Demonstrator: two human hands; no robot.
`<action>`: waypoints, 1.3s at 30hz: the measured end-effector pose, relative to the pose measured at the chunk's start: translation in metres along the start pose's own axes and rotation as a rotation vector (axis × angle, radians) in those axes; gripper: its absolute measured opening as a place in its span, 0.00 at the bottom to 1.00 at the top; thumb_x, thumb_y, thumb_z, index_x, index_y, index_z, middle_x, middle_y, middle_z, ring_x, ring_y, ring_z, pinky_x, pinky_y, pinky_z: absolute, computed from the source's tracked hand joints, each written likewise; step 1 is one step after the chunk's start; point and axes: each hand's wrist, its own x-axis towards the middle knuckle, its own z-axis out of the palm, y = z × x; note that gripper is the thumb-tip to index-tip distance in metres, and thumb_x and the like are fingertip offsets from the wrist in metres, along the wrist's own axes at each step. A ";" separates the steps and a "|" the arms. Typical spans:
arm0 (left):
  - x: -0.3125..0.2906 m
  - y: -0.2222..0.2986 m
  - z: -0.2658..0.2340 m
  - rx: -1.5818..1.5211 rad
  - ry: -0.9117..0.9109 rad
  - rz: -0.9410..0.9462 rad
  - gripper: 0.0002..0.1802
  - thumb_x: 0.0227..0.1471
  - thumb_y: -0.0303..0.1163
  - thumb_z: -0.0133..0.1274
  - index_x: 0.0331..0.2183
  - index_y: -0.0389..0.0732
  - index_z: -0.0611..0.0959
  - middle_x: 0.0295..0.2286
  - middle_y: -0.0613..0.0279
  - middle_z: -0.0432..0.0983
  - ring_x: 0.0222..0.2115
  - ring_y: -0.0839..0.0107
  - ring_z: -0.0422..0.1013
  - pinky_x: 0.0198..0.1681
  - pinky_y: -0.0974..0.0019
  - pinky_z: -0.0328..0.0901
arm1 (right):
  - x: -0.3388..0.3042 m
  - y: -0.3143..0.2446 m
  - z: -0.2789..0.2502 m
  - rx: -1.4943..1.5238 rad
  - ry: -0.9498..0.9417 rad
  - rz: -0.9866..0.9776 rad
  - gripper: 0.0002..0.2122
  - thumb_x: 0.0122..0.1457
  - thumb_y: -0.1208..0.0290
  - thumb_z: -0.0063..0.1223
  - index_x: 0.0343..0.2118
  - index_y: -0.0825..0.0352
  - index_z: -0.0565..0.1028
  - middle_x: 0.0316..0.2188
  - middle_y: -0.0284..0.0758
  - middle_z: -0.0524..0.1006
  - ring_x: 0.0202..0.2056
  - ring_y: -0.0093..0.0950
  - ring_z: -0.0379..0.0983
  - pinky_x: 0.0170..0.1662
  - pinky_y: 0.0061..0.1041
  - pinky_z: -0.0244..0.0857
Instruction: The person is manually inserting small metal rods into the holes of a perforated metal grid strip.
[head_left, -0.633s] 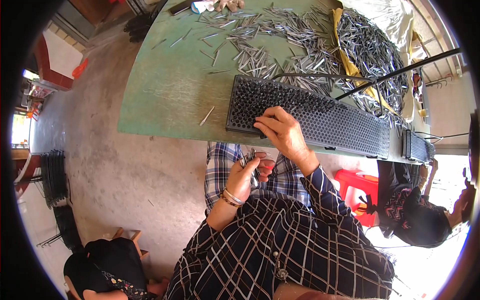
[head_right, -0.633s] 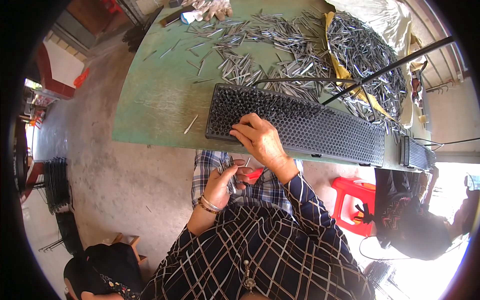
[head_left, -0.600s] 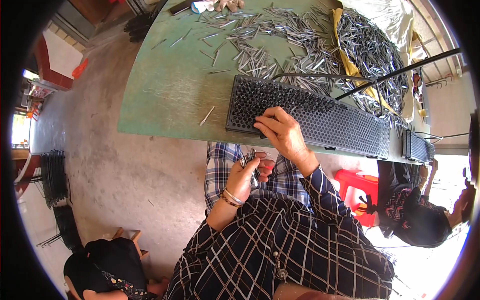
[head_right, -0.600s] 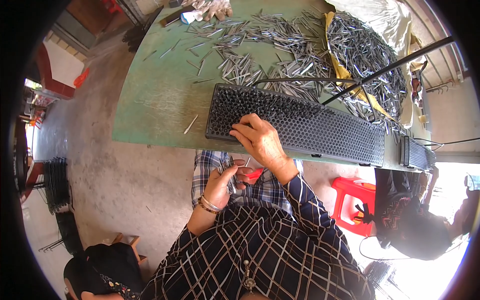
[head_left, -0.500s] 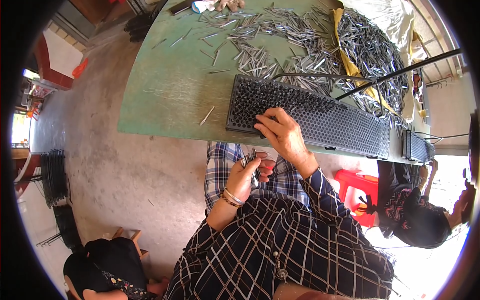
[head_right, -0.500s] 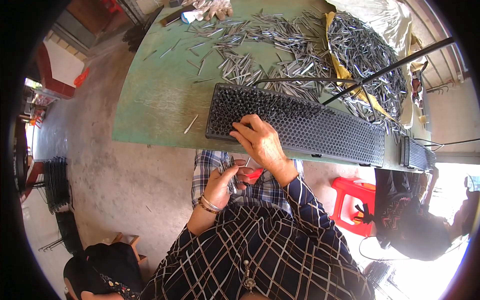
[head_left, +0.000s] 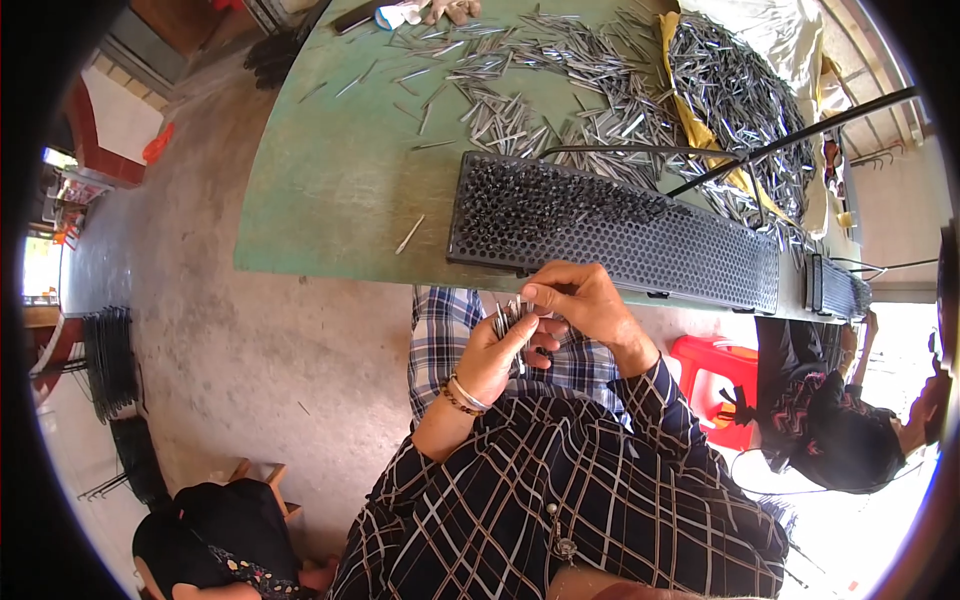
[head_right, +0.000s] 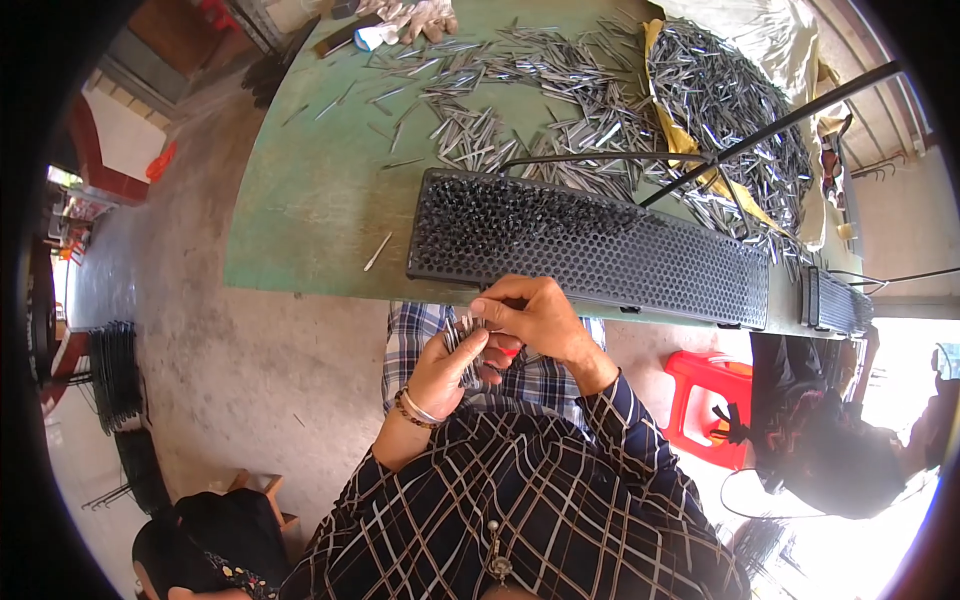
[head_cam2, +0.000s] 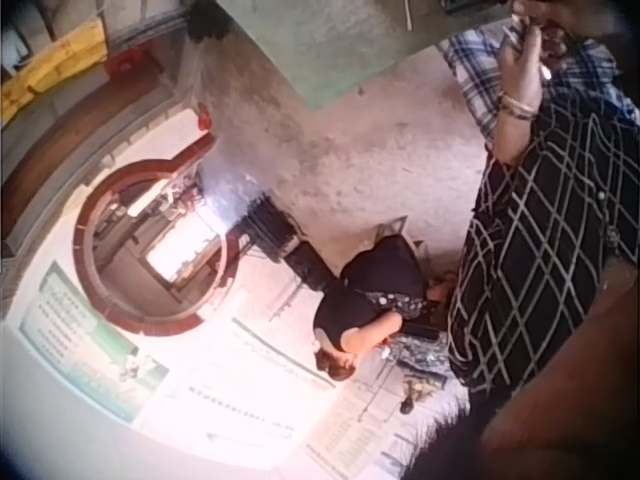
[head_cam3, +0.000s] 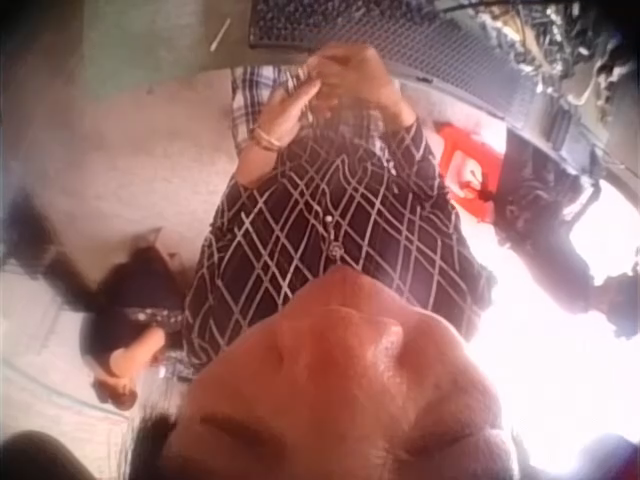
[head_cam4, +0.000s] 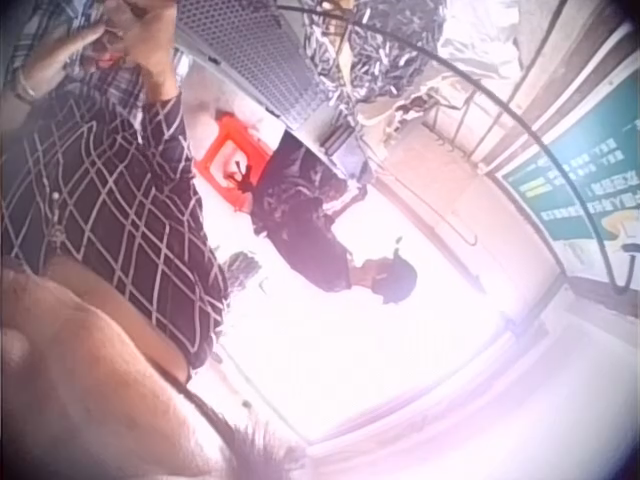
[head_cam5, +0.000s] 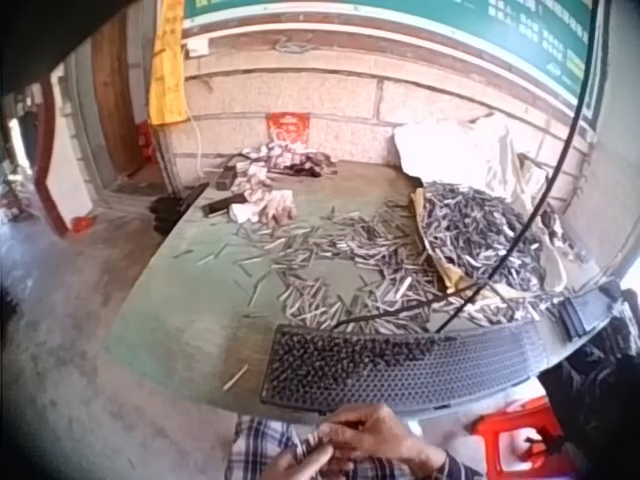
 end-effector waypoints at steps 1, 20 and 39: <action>-0.001 0.002 0.002 0.003 -0.001 0.001 0.17 0.60 0.37 0.44 0.43 0.34 0.74 0.36 0.53 0.78 0.32 0.72 0.75 0.28 0.72 0.70 | -0.001 -0.003 -0.002 0.055 0.032 0.034 0.10 0.56 0.70 0.58 0.32 0.73 0.78 0.23 0.30 0.75 0.24 0.15 0.68 0.27 0.17 0.63; 0.006 -0.014 -0.003 0.005 0.086 -0.062 0.19 0.60 0.39 0.45 0.44 0.34 0.74 0.34 0.54 0.78 0.29 0.74 0.74 0.26 0.73 0.69 | 0.034 -0.003 0.003 -0.477 0.528 -0.492 0.05 0.54 0.76 0.56 0.34 0.70 0.77 0.30 0.35 0.76 0.27 0.24 0.73 0.30 0.22 0.66; 0.006 -0.018 -0.008 -0.003 0.036 -0.070 0.18 0.60 0.37 0.44 0.45 0.33 0.74 0.34 0.54 0.78 0.27 0.76 0.73 0.24 0.73 0.69 | 0.026 0.001 0.010 -0.556 0.423 -0.440 0.08 0.52 0.77 0.58 0.36 0.68 0.78 0.32 0.35 0.73 0.24 0.26 0.71 0.26 0.22 0.66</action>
